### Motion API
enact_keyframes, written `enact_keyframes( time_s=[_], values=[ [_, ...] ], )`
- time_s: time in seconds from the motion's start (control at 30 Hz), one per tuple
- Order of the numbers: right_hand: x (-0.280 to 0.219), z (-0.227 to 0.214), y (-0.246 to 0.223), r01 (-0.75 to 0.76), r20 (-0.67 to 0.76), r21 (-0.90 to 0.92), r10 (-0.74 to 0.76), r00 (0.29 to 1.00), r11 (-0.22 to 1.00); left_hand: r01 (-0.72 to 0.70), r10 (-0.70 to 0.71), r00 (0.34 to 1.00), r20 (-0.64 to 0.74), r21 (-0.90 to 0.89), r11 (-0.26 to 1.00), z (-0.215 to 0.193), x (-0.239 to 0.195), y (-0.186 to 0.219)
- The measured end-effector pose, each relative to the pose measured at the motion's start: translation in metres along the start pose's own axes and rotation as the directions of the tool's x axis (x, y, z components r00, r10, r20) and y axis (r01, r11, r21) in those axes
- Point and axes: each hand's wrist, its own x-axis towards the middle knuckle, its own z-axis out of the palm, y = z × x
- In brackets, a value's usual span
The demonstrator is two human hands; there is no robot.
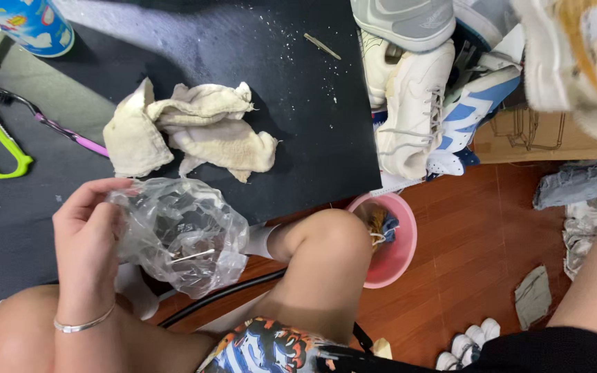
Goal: The person cleans a pair of grey and white sneakers by wiping them with a cloth and applying a cleaning solution. They also clean the black work surface using a toothbrush and cloth before and after handling the shoes.
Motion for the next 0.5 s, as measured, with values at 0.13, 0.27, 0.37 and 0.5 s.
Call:
enact_keyframes(
  time_s=[0.13,0.27,0.37,0.5],
  values=[
    [0.039,0.055,0.046,-0.020,0.057,-0.023,0.022,0.998,1.000,0.025,-0.023,0.999,-0.035,0.051,0.998,0.004,-0.002,-0.008],
    [0.136,0.127,0.057,-0.014,0.057,-0.013,0.015,0.998,1.000,0.055,-0.051,0.997,-0.062,0.061,0.997,0.002,0.008,-0.003],
    [0.182,0.172,0.063,-0.015,0.121,-0.036,0.019,0.992,0.999,0.067,-0.061,0.995,-0.083,0.073,0.995,-0.006,0.010,-0.006],
    [0.228,0.220,0.064,-0.032,0.243,-0.071,0.048,0.969,0.997,0.093,-0.084,0.988,-0.128,0.067,0.993,-0.011,0.018,-0.005]
  ],
)
